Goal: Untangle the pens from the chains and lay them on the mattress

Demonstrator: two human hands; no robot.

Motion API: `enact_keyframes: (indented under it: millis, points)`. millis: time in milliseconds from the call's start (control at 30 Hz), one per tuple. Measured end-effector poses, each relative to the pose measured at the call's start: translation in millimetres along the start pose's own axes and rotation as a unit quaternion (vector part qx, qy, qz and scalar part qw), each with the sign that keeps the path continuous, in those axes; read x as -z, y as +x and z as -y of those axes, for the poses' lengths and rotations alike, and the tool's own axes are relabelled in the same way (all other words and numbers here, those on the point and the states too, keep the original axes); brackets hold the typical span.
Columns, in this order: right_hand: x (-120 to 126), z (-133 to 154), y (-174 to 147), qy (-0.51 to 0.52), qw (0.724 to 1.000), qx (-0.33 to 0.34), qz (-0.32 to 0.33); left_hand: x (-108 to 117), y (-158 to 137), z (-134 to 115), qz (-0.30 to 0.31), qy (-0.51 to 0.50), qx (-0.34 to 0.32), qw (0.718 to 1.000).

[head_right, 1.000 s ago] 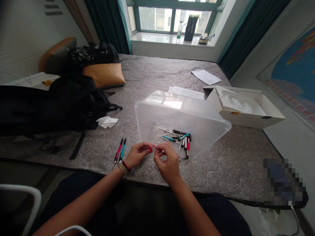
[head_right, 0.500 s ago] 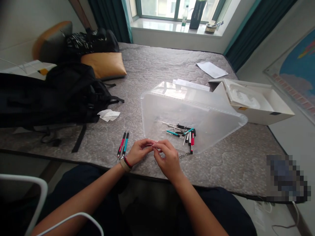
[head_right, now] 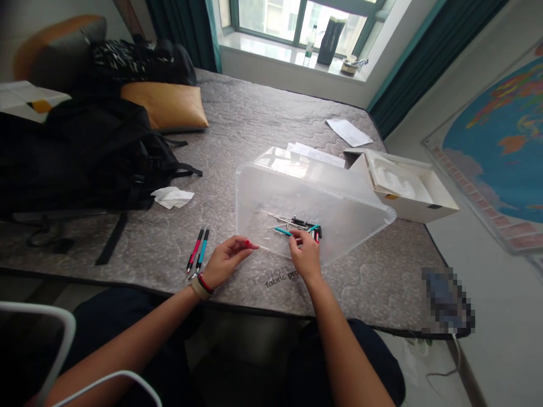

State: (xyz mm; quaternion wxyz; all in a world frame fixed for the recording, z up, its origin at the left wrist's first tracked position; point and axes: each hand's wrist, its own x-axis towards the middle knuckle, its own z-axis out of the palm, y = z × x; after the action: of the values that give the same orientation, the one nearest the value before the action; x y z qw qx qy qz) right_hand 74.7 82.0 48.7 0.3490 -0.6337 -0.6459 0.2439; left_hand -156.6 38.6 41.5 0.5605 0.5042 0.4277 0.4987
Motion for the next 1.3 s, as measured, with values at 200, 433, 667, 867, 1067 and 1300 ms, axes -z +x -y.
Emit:
enact_keyframes:
  millis: [200, 433, 667, 867, 1067, 1300]
  points:
    - [-19, -14, 21, -0.125, 0.987, 0.079, 0.064, -1, -3, 1, 0.023, -0.04, 0.03, 0.998]
    - [-27, -4, 26, -0.189, 0.969, 0.106, 0.117, 2, -4, 5, 0.029, 0.025, 0.021, 0.999]
    - [-11, -16, 34, -0.192, 0.975, 0.09, 0.069, 0, -2, 2, 0.034, 0.007, 0.046, 0.998]
    - [-6, -22, 39, -0.216, 0.973, 0.064, 0.06, -3, -5, 5, 0.047, 0.026, 0.027, 0.998]
    - [-19, -5, 69, -0.285, 0.929, 0.15, 0.182, -4, -8, 3, 0.06, 0.067, 0.014, 0.996]
    - [-37, 21, 113, -0.381, 0.818, 0.214, 0.374, -3, -5, 8, 0.06, 0.047, 0.007, 0.997]
